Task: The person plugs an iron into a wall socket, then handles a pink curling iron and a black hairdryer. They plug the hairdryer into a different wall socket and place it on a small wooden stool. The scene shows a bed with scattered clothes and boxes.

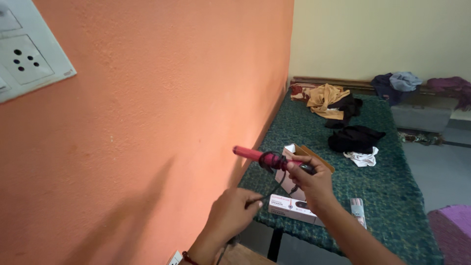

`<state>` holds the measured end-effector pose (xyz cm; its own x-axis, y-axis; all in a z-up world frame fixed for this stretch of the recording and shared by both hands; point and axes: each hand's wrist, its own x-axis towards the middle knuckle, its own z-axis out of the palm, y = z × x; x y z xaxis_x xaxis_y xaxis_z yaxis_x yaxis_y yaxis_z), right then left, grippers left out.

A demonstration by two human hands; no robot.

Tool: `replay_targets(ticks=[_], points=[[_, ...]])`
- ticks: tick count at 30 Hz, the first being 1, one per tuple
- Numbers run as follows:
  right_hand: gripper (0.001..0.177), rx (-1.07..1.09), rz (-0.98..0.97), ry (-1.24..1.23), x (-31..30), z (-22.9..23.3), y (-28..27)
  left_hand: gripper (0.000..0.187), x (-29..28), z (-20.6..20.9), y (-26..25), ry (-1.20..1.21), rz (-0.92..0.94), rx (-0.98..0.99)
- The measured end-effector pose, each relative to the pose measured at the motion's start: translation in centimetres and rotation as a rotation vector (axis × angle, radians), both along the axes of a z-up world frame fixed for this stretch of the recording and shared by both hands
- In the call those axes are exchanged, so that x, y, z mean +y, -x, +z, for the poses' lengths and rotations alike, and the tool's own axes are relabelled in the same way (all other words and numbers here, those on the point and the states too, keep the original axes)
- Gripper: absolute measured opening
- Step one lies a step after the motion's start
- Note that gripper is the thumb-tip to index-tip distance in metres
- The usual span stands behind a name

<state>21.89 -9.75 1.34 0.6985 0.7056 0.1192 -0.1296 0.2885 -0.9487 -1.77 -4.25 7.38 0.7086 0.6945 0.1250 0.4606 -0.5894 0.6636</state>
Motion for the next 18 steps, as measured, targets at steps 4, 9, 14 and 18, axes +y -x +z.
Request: replay_targets(ticks=[4, 9, 14, 18], points=[[0.026, -0.304, 0.039, 0.197, -0.6, -0.3, -0.1, 0.015, 0.6, 1.4, 0.8, -0.273, 0.022, -0.017], [0.021, -0.178, 0.317, 0.284, -1.5, -0.3, -0.7, 0.012, 3.3, 1.7, 1.9, -0.314, 0.130, -0.033], [0.012, 0.063, 0.441, 0.269, -1.9, -1.0, -2.2, 0.010, 6.8, -1.1, 2.8, 0.166, 0.108, -0.174], [0.008, 0.241, 0.534, 0.057, -1.6, -2.4, -3.1, 0.016, 9.1, -5.1, 2.2, 0.535, -0.043, -0.301]])
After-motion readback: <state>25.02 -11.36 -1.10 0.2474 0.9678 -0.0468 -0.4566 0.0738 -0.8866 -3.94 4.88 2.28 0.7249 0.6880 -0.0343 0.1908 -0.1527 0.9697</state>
